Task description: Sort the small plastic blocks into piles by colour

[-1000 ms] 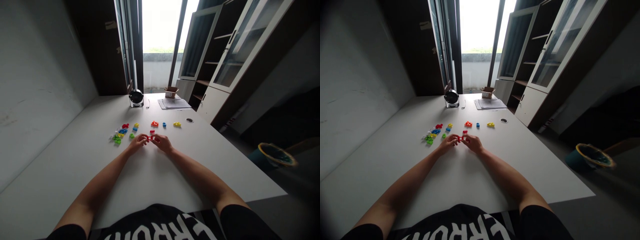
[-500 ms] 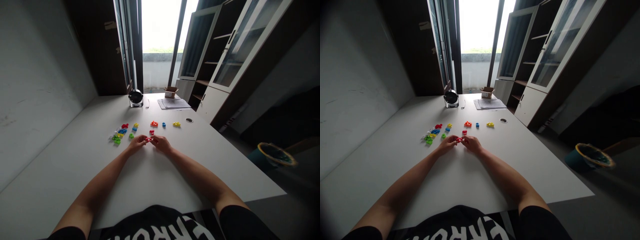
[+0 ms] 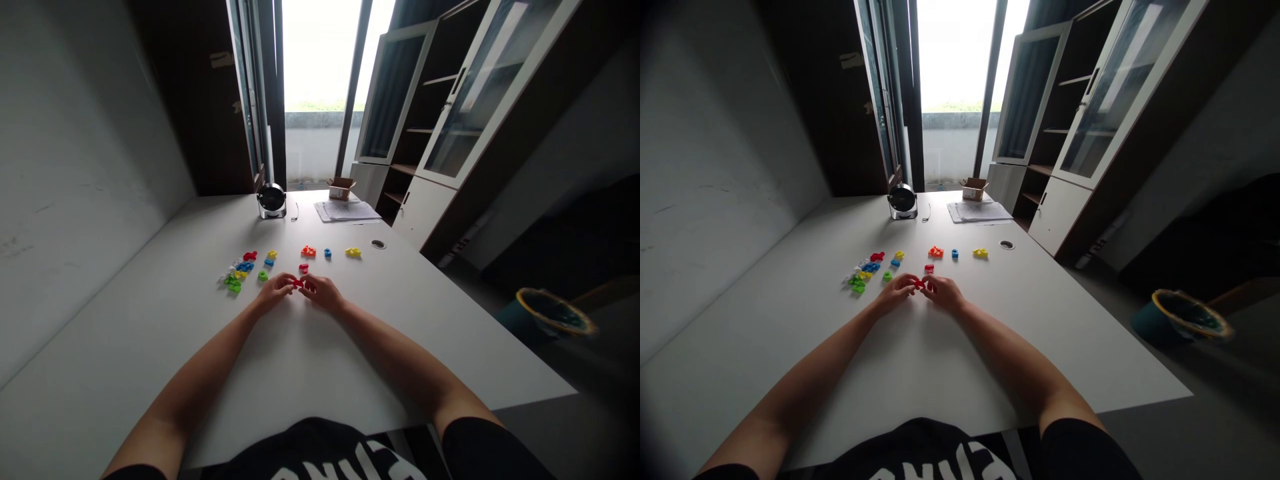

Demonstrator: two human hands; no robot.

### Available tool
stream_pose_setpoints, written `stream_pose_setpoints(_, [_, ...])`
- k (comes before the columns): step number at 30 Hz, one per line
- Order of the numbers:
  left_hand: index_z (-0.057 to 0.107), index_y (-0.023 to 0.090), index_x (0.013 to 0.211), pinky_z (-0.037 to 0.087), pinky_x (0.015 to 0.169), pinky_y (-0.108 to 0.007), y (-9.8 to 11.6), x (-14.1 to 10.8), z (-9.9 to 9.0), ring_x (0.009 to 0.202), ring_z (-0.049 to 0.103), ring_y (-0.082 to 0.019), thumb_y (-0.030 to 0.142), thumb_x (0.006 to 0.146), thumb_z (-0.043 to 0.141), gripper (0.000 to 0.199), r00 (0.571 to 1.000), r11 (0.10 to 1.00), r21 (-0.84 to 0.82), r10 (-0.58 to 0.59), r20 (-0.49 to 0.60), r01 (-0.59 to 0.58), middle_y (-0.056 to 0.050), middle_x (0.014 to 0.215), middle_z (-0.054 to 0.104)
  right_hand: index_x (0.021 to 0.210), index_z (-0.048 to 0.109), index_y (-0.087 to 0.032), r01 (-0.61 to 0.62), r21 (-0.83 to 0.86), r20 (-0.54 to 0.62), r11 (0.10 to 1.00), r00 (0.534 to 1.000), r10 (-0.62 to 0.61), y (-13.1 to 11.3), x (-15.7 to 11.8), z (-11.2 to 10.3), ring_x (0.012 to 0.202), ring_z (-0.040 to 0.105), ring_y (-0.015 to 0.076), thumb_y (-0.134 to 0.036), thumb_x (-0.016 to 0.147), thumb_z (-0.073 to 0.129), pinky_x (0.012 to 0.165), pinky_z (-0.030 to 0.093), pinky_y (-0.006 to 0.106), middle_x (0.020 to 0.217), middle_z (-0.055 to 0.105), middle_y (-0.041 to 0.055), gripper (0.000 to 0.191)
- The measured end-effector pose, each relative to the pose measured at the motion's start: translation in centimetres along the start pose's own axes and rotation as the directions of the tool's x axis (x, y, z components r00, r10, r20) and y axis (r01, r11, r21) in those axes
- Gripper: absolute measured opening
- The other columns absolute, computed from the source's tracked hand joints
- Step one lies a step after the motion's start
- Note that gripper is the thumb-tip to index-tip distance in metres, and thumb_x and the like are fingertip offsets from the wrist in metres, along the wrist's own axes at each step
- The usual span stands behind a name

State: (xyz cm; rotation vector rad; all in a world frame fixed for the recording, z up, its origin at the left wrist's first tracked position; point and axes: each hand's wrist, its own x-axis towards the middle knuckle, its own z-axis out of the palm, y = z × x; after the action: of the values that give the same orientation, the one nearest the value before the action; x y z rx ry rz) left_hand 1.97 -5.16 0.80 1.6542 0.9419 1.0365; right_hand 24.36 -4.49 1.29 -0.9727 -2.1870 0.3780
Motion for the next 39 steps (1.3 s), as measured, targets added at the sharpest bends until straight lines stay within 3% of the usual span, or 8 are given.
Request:
stream_pose_setpoints(6, [0.071, 0.016, 0.106, 0.052, 0.073, -0.030, 0.00, 0.03, 0.14, 0.079, 0.067, -0.018, 0.046, 0.088, 0.067, 0.035, 1.000, 0.997, 0.080, 0.009, -0.020, -0.007, -0.007, 0.092, 0.073, 0.113, 0.066, -0.024, 0.043, -0.045, 0.001, 0.998, 0.999, -0.043, 0.17, -0.12, 0.26, 0.065, 0.060, 0.0132, -0.031, 0.093, 0.063, 0.065, 0.041, 0.023, 0.083, 0.071, 0.0017, 0.021])
stream_pose_setpoints(13, [0.071, 0.017, 0.108, 0.050, 0.069, -0.027, 0.35, -0.11, 0.23, 0.078, 0.065, -0.016, 0.049, 0.086, 0.070, 0.039, 0.999, 0.996, 0.088, 0.015, -0.042, -0.011, -0.007, 0.093, 0.072, 0.119, 0.063, -0.025, -0.019, -0.048, 0.012, 0.999, 1.000, 0.019, 0.08, 0.00, 0.31, 0.066, 0.061, 0.0132, -0.034, 0.088, 0.071, 0.066, 0.043, 0.024, 0.085, 0.072, 0.0007, 0.033])
stream_pose_setpoints(20, [0.069, 0.017, 0.108, 0.048, 0.065, -0.025, 0.46, -0.15, 0.18, 0.075, 0.063, -0.015, 0.044, 0.085, 0.071, 0.036, 0.999, 0.994, 0.108, 0.027, -0.036, -0.023, -0.007, 0.099, 0.071, 0.104, 0.066, -0.023, -0.027, -0.047, 0.006, 0.999, 1.000, 0.027, 0.16, 0.10, 0.28, 0.064, 0.060, 0.0121, -0.034, 0.092, 0.066, 0.063, 0.041, 0.023, 0.082, 0.071, 0.0009, 0.016])
stream_pose_setpoints(26, [0.067, 0.017, 0.112, 0.051, 0.068, -0.028, 0.32, 0.01, 0.27, 0.075, 0.067, -0.016, 0.044, 0.086, 0.069, 0.037, 0.998, 0.998, 0.062, -0.005, -0.067, 0.010, -0.007, 0.093, 0.072, 0.109, 0.064, -0.023, 0.007, -0.048, -0.014, 0.999, 1.000, -0.008, 0.40, -0.09, 0.30, 0.064, 0.059, 0.0126, -0.035, 0.093, 0.064, 0.065, 0.042, 0.023, 0.083, 0.071, 0.0013, 0.019])
stream_pose_setpoints(33, [0.071, 0.015, 0.100, 0.048, 0.060, -0.027, 0.88, 0.02, 0.12, 0.063, 0.061, -0.014, 0.046, 0.093, 0.058, 0.034, 1.000, 0.994, 0.105, -0.014, -0.019, 0.016, -0.006, 0.078, 0.071, 0.114, 0.063, -0.023, 0.086, -0.130, 0.004, 0.988, 0.996, -0.086, 0.04, -0.29, 0.22, 0.066, 0.059, 0.0131, -0.031, 0.096, 0.061, 0.063, 0.039, 0.023, 0.087, 0.071, 0.0035, 0.021])
stream_pose_setpoints(39, [0.072, 0.016, 0.094, 0.046, 0.060, -0.026, 0.78, -0.05, 0.00, 0.062, 0.059, -0.014, 0.046, 0.092, 0.059, 0.033, 1.000, 0.990, 0.144, 0.000, -0.024, 0.004, -0.005, 0.079, 0.072, 0.115, 0.062, -0.023, 0.119, -0.166, 0.020, 0.979, 0.993, -0.117, -0.31, -0.38, 0.03, 0.069, 0.060, 0.0141, -0.028, 0.097, 0.057, 0.066, 0.039, 0.024, 0.091, 0.072, 0.0046, 0.020])
